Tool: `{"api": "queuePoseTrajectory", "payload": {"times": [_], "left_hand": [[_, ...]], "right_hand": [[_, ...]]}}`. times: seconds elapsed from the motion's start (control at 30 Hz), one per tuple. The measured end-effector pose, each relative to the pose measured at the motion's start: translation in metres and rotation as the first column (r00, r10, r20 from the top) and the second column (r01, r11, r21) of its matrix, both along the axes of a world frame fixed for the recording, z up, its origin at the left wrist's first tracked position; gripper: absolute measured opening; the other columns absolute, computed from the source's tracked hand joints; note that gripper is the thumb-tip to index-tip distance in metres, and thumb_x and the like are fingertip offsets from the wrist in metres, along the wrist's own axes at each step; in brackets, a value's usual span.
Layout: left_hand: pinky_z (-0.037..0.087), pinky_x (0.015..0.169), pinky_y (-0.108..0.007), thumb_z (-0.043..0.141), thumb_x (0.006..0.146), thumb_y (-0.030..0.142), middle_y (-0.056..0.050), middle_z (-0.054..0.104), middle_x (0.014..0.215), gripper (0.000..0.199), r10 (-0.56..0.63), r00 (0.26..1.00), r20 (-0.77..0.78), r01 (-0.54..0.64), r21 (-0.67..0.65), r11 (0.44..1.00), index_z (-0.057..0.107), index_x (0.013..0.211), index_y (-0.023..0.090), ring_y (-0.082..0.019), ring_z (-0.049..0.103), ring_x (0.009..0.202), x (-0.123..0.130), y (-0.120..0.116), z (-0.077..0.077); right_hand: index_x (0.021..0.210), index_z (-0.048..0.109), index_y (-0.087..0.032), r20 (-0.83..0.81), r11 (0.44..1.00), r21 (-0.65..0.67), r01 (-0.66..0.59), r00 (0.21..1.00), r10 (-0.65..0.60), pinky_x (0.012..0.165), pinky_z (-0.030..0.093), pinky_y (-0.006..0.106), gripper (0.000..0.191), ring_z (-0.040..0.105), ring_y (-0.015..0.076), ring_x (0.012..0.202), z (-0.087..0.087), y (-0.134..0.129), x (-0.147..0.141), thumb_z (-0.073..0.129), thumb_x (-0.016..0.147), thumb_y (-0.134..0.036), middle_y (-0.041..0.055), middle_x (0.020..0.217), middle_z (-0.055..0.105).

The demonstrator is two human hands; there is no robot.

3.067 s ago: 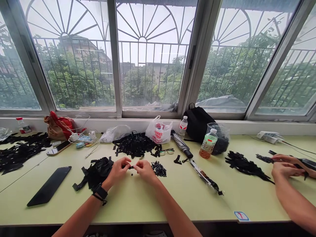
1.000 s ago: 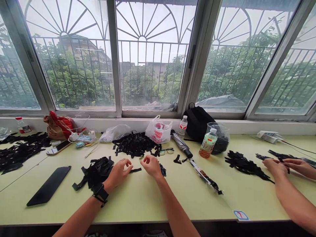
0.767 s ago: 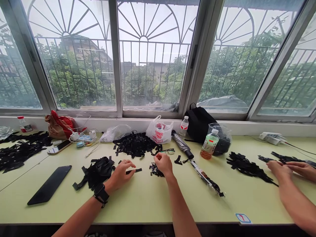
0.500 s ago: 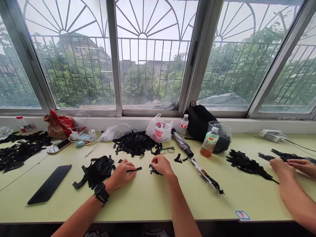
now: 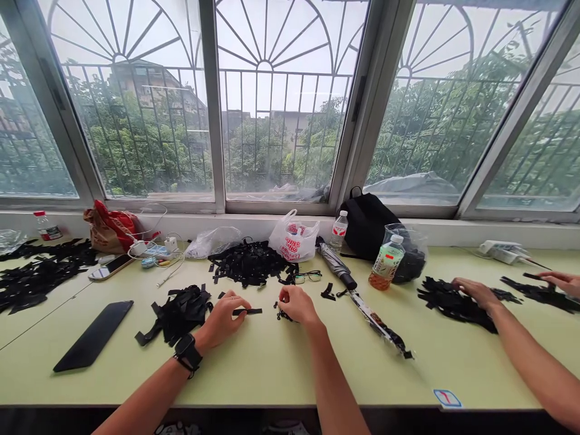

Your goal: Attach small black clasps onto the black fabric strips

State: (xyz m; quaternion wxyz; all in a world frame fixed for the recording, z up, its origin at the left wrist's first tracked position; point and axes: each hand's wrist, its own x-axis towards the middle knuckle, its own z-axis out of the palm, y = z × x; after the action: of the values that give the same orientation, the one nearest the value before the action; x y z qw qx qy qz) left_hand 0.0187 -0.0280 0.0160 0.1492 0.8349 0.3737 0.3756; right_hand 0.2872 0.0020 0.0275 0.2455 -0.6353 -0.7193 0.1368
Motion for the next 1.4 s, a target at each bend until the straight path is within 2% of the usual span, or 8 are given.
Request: {"api": "queuePoseTrajectory", "payload": {"times": [0.23, 0.43, 0.7, 0.8, 0.93, 1.07, 1.2, 1.4], "left_hand": [[0.047, 0.081, -0.034, 0.057, 0.081, 0.003, -0.004, 0.074, 0.091, 0.031, -0.017, 1.0, -0.016, 0.017, 0.023, 1.0, 0.076, 0.094, 0.024, -0.023, 0.058, 0.091, 0.003, -0.001, 0.0], [0.046, 0.079, -0.035, 0.057, 0.084, 0.008, -0.003, 0.077, 0.092, 0.028, -0.045, 0.996, -0.076, 0.047, 0.028, 0.998, 0.079, 0.082, 0.025, -0.022, 0.057, 0.085, 0.004, -0.003, 0.003], [0.048, 0.082, -0.037, 0.059, 0.086, 0.011, -0.004, 0.077, 0.096, 0.032, -0.03, 0.997, -0.075, 0.033, 0.044, 0.999, 0.079, 0.104, 0.028, -0.024, 0.058, 0.092, 0.003, -0.003, 0.001], [0.048, 0.082, -0.036, 0.058, 0.088, 0.011, -0.003, 0.076, 0.097, 0.032, -0.035, 0.995, -0.089, 0.039, 0.051, 0.998, 0.08, 0.103, 0.03, -0.023, 0.057, 0.091, 0.003, -0.003, 0.001], [0.047, 0.082, -0.037, 0.058, 0.089, 0.011, -0.003, 0.076, 0.097, 0.031, -0.043, 0.995, -0.094, 0.048, 0.051, 0.998, 0.081, 0.1, 0.03, -0.023, 0.056, 0.09, 0.004, -0.004, 0.001], [0.047, 0.083, -0.037, 0.058, 0.089, 0.012, -0.004, 0.076, 0.099, 0.032, -0.051, 0.995, -0.089, 0.055, 0.042, 0.998, 0.081, 0.1, 0.031, -0.023, 0.056, 0.092, 0.004, -0.005, 0.002], [0.046, 0.082, -0.037, 0.057, 0.09, 0.012, -0.004, 0.076, 0.098, 0.032, -0.05, 0.994, -0.094, 0.054, 0.046, 0.997, 0.081, 0.099, 0.031, -0.023, 0.056, 0.092, 0.005, -0.007, 0.004], [0.045, 0.081, -0.036, 0.055, 0.087, 0.009, -0.003, 0.077, 0.097, 0.034, -0.057, 0.991, -0.122, 0.062, 0.042, 0.997, 0.081, 0.095, 0.03, -0.022, 0.056, 0.088, 0.005, -0.006, 0.004]], "right_hand": [[0.073, 0.072, -0.02, -0.001, 0.999, -0.034, -0.04, 0.999, 0.04, 0.062, 0.037, 0.024, 0.005, 0.064, 0.016, 0.069, 0.003, -0.003, -0.002, 0.067, 0.073, -0.02, 0.0032, 0.077, 0.075], [0.075, 0.069, -0.02, 0.031, 0.997, -0.065, -0.033, 0.999, 0.035, 0.062, 0.036, 0.023, 0.003, 0.065, 0.0155, 0.071, 0.001, -0.003, -0.001, 0.066, 0.076, -0.02, 0.0021, 0.079, 0.076], [0.081, 0.064, -0.021, 0.124, 0.997, -0.038, -0.069, 0.99, 0.073, 0.065, 0.034, 0.024, 0.007, 0.061, 0.0158, 0.077, -0.001, -0.006, 0.001, 0.064, 0.084, -0.027, 0.0018, 0.086, 0.073], [0.082, 0.061, -0.021, 0.096, 0.997, -0.018, -0.074, 0.992, 0.075, 0.065, 0.034, 0.025, 0.008, 0.059, 0.0159, 0.077, -0.004, -0.005, 0.002, 0.06, 0.088, -0.027, 0.002, 0.086, 0.07], [0.086, 0.056, -0.021, -0.1, 0.987, 0.152, -0.048, 0.993, 0.064, 0.067, 0.038, 0.027, 0.017, 0.056, 0.0167, 0.074, -0.003, 0.0, -0.009, 0.051, 0.095, -0.034, 0.0024, 0.082, 0.063], [0.086, 0.053, -0.021, -0.36, 0.963, 0.221, -0.157, 0.904, 0.23, 0.062, 0.041, 0.027, 0.028, 0.05, 0.016, 0.066, -0.001, 0.003, -0.036, 0.047, 0.098, -0.045, -0.0001, 0.074, 0.055], [0.088, 0.051, -0.022, -0.513, 0.957, 0.157, -0.242, 0.808, 0.289, 0.063, 0.045, 0.028, 0.031, 0.051, 0.0164, 0.066, -0.004, -0.001, -0.059, 0.048, 0.097, -0.052, -0.0004, 0.075, 0.053], [0.087, 0.047, -0.023, -0.748, 0.956, 0.035, -0.29, 0.627, 0.218, 0.066, 0.048, 0.029, 0.034, 0.054, 0.0155, 0.067, -0.018, -0.005, -0.076, 0.05, 0.094, -0.056, -0.0015, 0.076, 0.053]]}}
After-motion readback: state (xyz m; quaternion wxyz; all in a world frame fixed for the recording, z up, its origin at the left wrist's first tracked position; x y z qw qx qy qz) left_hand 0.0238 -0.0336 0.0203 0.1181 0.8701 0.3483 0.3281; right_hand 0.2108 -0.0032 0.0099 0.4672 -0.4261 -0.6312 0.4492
